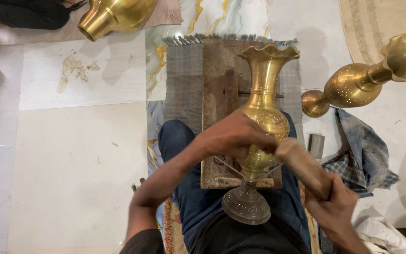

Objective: The person sits on the floor with a brass vase held against a wooden board on their lap and decorates its surface by hand, positioning a small punch or chisel on the metal and striking it with a wooden mallet to emboss patterns, repositioning the tool repeatedly across the vase body.

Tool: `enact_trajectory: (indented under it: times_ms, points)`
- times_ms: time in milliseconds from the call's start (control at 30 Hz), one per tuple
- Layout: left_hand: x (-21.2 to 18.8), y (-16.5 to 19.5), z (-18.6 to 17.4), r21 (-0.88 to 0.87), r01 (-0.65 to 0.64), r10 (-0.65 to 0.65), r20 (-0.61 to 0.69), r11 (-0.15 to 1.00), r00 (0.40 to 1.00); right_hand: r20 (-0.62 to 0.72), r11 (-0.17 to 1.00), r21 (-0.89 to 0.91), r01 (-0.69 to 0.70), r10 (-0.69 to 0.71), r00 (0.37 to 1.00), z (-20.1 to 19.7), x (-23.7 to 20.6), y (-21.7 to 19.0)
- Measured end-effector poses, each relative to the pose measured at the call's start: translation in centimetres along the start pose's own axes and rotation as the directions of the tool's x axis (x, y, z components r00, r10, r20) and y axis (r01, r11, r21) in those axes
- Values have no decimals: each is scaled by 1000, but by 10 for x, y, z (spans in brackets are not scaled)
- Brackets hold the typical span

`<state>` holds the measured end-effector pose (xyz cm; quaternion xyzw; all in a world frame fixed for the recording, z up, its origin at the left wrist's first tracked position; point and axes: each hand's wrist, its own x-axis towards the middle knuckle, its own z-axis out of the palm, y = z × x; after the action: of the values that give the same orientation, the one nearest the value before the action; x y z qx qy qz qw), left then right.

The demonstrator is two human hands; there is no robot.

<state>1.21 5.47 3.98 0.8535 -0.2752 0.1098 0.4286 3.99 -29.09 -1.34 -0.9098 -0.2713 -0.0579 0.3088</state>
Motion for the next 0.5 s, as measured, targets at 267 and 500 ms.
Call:
enact_trajectory:
  times_ms: [267,500]
  points:
    - [-27,29,49,-446,101,-416,-696,889,586,206,850,351,-393,339,918,5,12,-8]
    - [-25,34,46,-193,195,-275,-694,962,666,331,988,137,-65,16,943,-41,113,-60]
